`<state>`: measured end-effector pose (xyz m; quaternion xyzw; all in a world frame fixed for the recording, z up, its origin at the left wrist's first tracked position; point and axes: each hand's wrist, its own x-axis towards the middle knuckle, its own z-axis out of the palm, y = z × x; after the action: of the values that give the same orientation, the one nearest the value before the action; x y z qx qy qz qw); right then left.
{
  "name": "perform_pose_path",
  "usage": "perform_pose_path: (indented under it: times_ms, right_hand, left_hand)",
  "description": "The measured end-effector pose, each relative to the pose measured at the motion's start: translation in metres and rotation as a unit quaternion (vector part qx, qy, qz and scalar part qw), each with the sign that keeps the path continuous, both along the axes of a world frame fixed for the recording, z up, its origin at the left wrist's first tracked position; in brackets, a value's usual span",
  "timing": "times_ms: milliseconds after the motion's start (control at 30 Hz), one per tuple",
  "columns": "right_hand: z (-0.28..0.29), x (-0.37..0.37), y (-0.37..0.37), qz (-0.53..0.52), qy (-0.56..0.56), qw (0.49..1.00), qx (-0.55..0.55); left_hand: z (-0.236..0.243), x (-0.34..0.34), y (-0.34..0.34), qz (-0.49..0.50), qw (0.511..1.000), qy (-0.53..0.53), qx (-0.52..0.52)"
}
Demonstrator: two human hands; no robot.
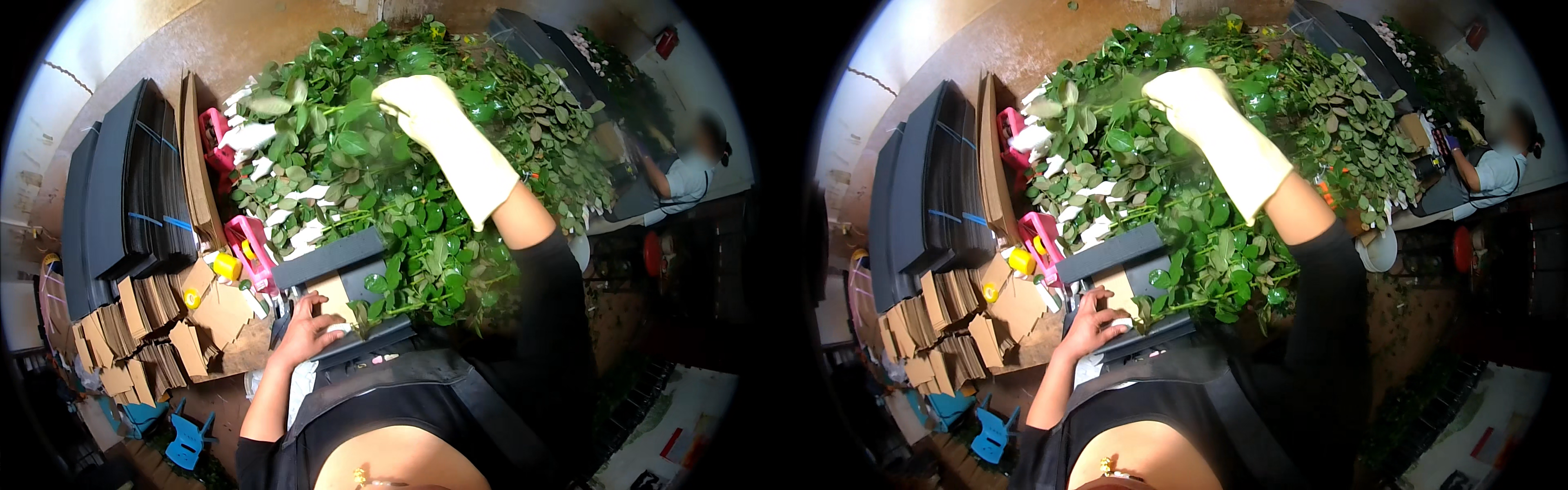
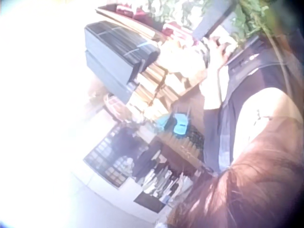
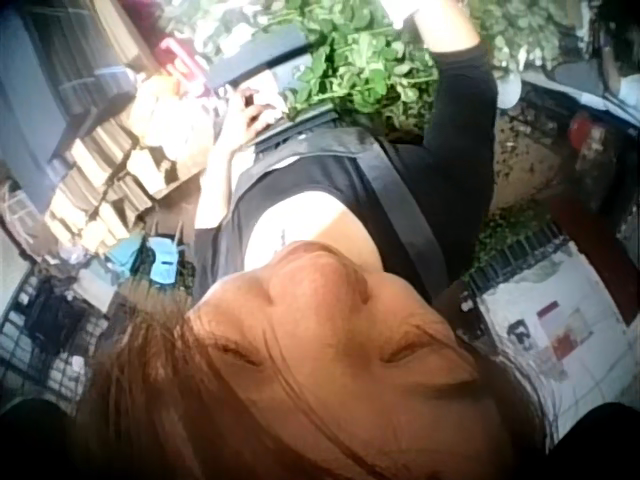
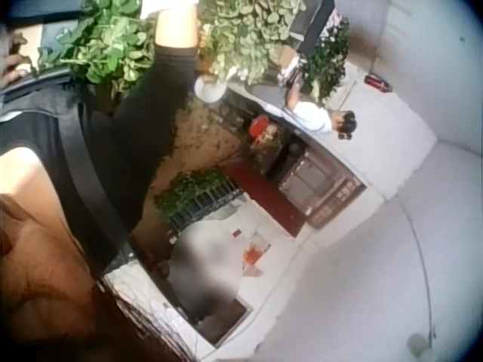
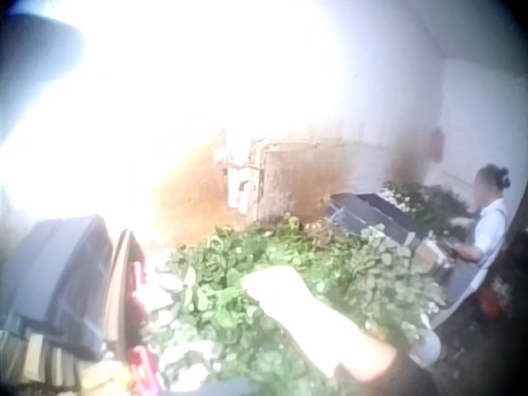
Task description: The person wraps individual leafy green plants in white paper, places them into black plastic trays, and secures them with cardboard dividers. The person repeatedly picks up plants, wraps them, and arranges them in trays on a cluttered work table.
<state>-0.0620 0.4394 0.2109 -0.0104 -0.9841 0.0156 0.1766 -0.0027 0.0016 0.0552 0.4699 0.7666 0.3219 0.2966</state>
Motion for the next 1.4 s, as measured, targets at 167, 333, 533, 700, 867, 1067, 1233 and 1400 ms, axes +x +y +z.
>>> perform_pose_path:
  times_ms: [167,333,533,700,867,1067,1233,1400]
  right_hand:
    - [-0.072,-0.05,0.024,-0.12,0.004,0.958,0.262]
    - [-0.122,-0.032,-0.017,-0.142,-0.493,0.857,0.046]
    - [-0.111,0.035,-0.012,-0.075,-0.078,0.993,0.049]
    - [-0.048,0.109,-0.052,0.131,0.062,0.971,-0.191]
    - [-0.049,0.106,-0.023,-0.133,-0.261,0.953,0.07]
    - [-0.012,0.029,0.015,-0.193,-0.131,0.971,0.058]
    - [0.016,0.03,-0.038,-0.053,0.053,0.996,0.058]
    - [-0.002,0.135,-0.114,0.023,-0.166,0.953,-0.251]
  left_hand:
    - [-0.001,-0.004,0.001,-0.019,0.999,0.028,0.017]
    - [0.004,-0.001,-0.005,-0.002,1.0,0.024,0.015]
    - [0.001,-0.001,-0.003,-0.008,0.999,0.043,0.004]
    - [-0.002,-0.001,-0.004,0.002,1.0,0.023,0.01]
    - [-0.002,-0.002,-0.001,-0.011,0.998,0.051,0.031]
    - [-0.006,-0.004,-0.003,-0.019,0.997,0.07,0.019]
    - [-0.002,-0.001,-0.006,0.002,0.997,0.066,0.028]
    - [-0.016,0.001,-0.012,0.042,0.998,0.027,0.025]
